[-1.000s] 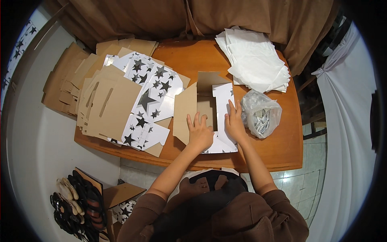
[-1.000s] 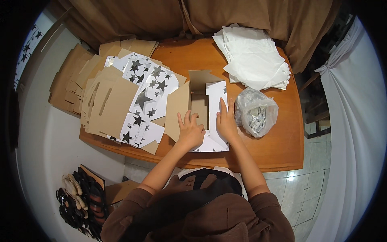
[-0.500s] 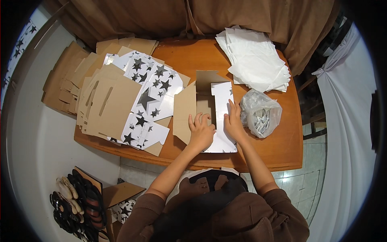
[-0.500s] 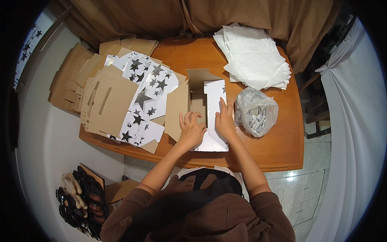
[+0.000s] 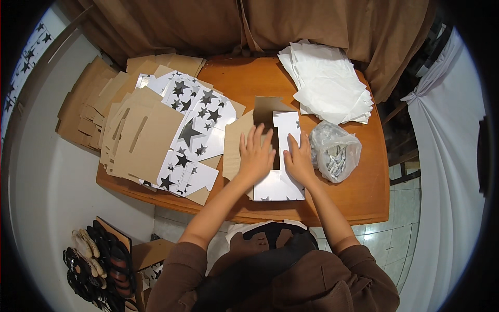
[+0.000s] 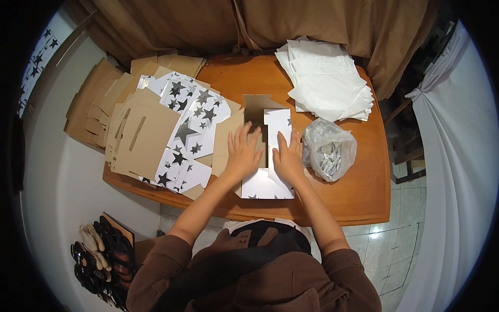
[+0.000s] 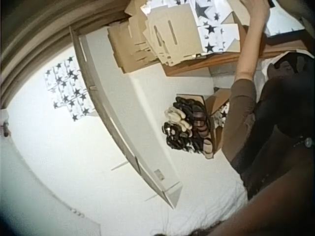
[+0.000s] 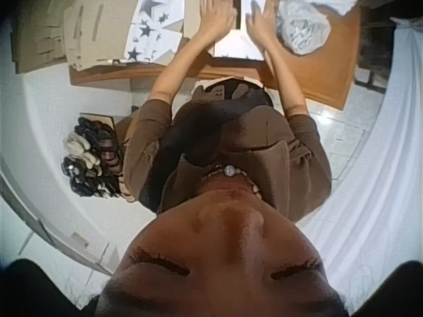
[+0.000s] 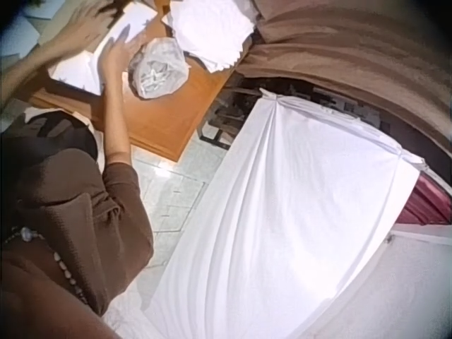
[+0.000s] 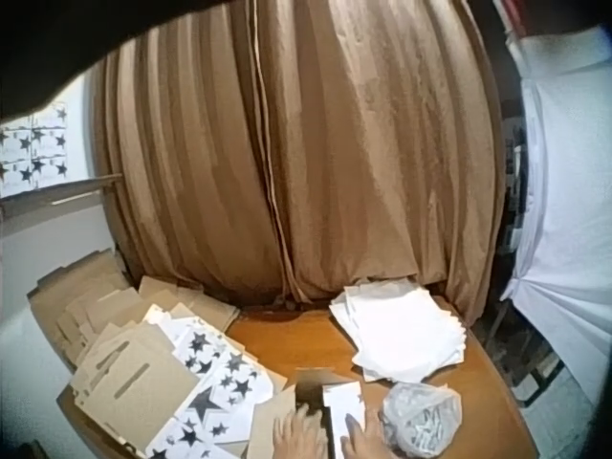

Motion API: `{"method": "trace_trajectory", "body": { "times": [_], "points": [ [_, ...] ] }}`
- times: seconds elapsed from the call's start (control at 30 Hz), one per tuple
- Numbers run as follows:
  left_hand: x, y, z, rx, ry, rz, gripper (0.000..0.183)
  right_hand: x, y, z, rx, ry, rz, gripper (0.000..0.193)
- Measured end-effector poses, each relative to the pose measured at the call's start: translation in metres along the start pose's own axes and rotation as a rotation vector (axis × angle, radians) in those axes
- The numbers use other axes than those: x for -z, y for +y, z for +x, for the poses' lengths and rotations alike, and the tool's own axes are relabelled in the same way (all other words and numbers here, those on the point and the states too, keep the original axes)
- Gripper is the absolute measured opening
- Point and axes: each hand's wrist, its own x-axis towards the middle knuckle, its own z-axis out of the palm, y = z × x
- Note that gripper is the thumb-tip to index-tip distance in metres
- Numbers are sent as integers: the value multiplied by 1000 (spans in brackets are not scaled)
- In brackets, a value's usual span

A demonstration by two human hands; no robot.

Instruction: Assemble cardboard shoe boxes and stack them on a shelf.

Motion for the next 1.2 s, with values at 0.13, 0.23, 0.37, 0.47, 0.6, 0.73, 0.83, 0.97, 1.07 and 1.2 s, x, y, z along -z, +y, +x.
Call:
{"method": "trace_trajectory", "body": {
  "times": [0.13, 0.23, 0.37, 0.47, 0.6, 0.73, 0.83, 0.97, 1.07, 1.2],
  "points": [
    [5, -22, 60, -59, 105, 153, 66, 0, -13, 15, 9, -51, -117, 53],
    [0, -38, 88, -166, 160, 281, 68, -7, -12, 26, 55, -62, -177, 54],
    [4, -61, 92, -248, 133, 166, 55, -12, -7, 29, 43, -44, -141, 55],
    [2, -70, 71, -435, -33, 65, 44, -11, -6, 29, 60, -20, -150, 54],
    [0, -59, 60, -371, -132, 181, 46, -9, -7, 30, 43, -7, -170, 52],
    [-4, -60, 61, -420, -145, 269, 45, -9, -9, 31, 43, -5, -157, 51],
    [-7, -59, 63, -454, -188, 312, 43, -9, -7, 30, 20, -18, -158, 51],
    [-18, -59, 62, -421, -333, 413, 40, -15, -7, 28, 75, 7, -220, 50],
    [-22, -58, 63, -415, -372, 430, 40, -15, -5, 30, 82, 31, -231, 49],
    [-13, -64, 62, -413, -248, 229, 53, -13, -2, 29, 61, 4, -114, 49]
  ]
}}
